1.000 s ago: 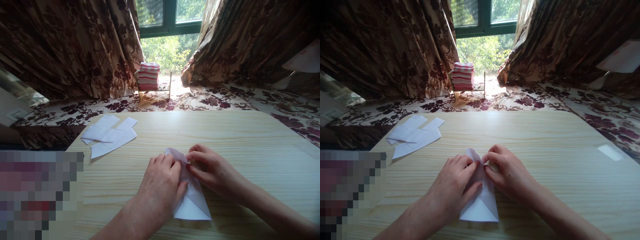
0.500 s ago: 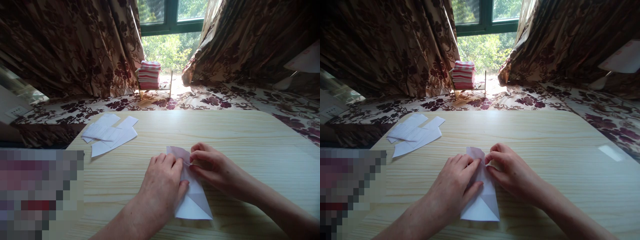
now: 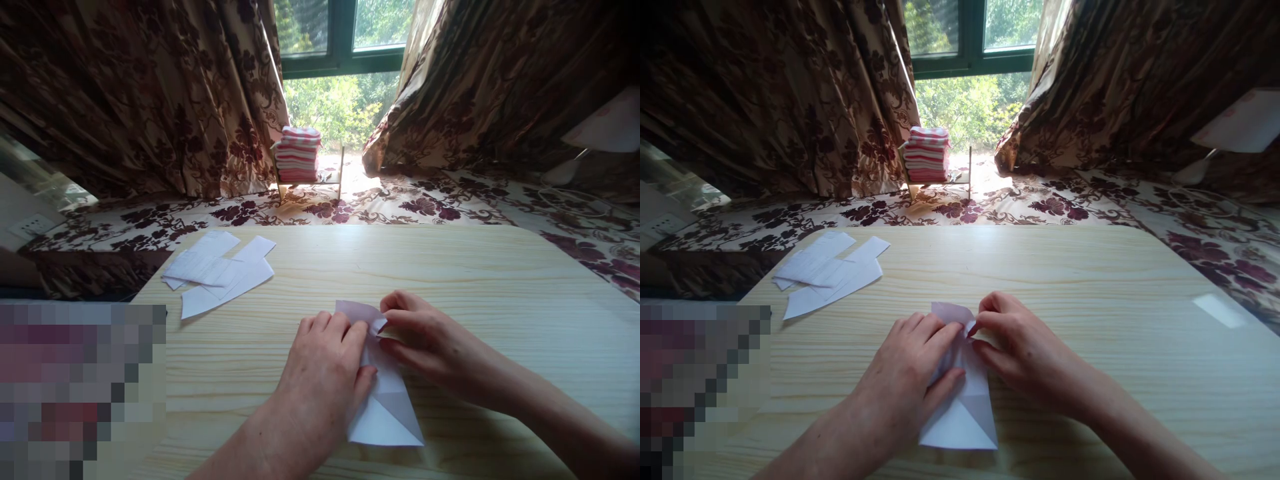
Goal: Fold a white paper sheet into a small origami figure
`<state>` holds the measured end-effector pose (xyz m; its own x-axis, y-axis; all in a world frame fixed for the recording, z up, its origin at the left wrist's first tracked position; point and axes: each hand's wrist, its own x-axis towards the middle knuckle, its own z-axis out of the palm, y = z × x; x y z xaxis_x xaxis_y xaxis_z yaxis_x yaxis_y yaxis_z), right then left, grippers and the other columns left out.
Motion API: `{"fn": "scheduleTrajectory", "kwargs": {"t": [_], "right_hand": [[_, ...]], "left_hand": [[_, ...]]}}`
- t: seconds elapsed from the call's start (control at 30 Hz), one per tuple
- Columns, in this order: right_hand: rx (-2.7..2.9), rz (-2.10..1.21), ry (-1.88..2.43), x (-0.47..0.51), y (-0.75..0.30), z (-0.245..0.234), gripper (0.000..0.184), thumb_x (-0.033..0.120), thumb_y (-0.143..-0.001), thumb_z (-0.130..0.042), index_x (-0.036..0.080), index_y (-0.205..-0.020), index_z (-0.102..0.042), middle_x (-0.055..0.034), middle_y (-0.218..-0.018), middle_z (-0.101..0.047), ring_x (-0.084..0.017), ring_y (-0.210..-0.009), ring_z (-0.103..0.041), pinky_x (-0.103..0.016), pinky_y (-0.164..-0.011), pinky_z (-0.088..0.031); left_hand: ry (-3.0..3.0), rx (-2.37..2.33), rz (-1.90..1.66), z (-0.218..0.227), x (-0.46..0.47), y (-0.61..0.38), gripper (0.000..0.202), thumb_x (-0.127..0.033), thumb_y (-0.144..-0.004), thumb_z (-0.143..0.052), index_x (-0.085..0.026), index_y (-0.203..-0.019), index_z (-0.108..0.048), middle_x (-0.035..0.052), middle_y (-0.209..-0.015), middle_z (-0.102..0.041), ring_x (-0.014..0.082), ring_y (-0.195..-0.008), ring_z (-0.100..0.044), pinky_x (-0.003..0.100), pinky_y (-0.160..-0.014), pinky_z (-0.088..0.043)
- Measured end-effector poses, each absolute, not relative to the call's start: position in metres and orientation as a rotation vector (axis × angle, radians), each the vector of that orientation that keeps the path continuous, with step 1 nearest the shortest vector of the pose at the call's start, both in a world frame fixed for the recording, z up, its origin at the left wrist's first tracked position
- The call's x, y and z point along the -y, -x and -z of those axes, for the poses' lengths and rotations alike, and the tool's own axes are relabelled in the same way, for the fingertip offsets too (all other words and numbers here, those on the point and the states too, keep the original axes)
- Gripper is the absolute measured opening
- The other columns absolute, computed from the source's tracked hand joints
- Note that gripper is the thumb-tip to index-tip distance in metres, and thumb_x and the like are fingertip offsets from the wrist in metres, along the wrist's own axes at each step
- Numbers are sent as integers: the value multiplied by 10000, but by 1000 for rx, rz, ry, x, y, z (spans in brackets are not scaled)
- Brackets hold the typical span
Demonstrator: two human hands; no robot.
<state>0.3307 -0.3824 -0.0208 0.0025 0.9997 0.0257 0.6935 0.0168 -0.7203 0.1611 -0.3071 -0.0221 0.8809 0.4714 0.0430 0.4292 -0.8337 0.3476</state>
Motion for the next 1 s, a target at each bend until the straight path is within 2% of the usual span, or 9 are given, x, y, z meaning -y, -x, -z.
{"fn": "scheduleTrajectory", "kwargs": {"t": [0.23, 0.43, 0.57, 0.67, 0.73, 0.8, 0.87, 0.93, 1.0], "right_hand": [[1804, -665, 1720, 384, -334, 18, 155, 116, -805, -531, 190, -680, -586, -34, -863, -526, -162, -812, -533, -275, -710, -442], [1731, -568, 1746, 384, -335, 26, 178, 127, -811, -520, 192, -646, -527, -35, -826, -543, -164, -765, -542, -284, -671, -455], [1656, -598, 1751, 383, -336, 26, 184, 139, -825, -502, 192, -649, -514, -27, -821, -541, -149, -729, -550, -269, -646, -455], [1615, -630, 1712, 384, -337, 24, 172, 170, -846, -488, 197, -680, -522, -17, -828, -536, -136, -710, -542, -248, -619, -446], [1592, -597, 1684, 384, -338, 24, 173, 206, -857, -486, 200, -687, -517, -16, -823, -535, -138, -712, -533, -247, -615, -437], [1534, -574, 1686, 384, -337, 24, 171, 256, -865, -486, 201, -708, -525, -15, -789, -543, -147, -706, -528, -258, -614, -431], [1410, -660, 1683, 384, -336, 25, 160, 325, -866, -491, 202, -785, -555, -19, -786, -580, -159, -704, -542, -268, -610, -436], [1259, -840, 1638, 384, -333, 26, 206, 393, -854, -506, 201, -888, -569, -28, -826, -623, -173, -719, -570, -270, -602, -452], [1124, -968, 1567, 385, -331, 25, 263, 436, -834, -528, 194, -928, -571, -36, -849, -643, -180, -724, -587, -263, -579, -462]], "left_hand": [[-2731, -647, -195, 21, 306, -162, 236, -231, -801, -563, -190, -1031, -593, 55, -934, -587, 241, -901, -491, 436, -826, -416], [-2723, -620, -199, 24, 309, -160, 175, -214, -794, -565, -222, -955, -632, 48, -898, -574, 232, -874, -494, 424, -806, -416], [-2679, -602, -345, 12, 298, -159, 237, -206, -804, -548, -236, -1025, -628, 49, -924, -579, 215, -875, -504, 398, -812, -417], [-2672, -717, -546, -8, 280, -166, 318, -208, -799, -540, -187, -1110, -602, 85, -1018, -589, 245, -960, -496, 418, -856, -397], [-2632, -716, -542, -19, 270, -175, 331, -210, -781, -550, -169, -1103, -615, 81, -999, -619, 252, -966, -510, 414, -868, -390], [-2502, -686, -383, -23, 263, -183, 198, -207, -766, -549, -164, -895, -693, 58, -851, -653, 230, -854, -557, 359, -797, -416], [-2251, -702, -297, -18, 261, -189, 211, -238, -785, -518, -145, -707, -691, 31, -661, -632, 184, -667, -562, 279, -619, -413], [-1950, -734, -384, -10, 261, -192, 235, -277, -786, -530, -128, -676, -675, 8, -584, -595, 146, -571, -525, 236, -523, -364], [-1606, -731, -474, -2, 263, -193, 195, -289, -747, -599, -113, -740, -682, 11, -619, -614, 128, -582, -521, 220, -542, -376]]}}
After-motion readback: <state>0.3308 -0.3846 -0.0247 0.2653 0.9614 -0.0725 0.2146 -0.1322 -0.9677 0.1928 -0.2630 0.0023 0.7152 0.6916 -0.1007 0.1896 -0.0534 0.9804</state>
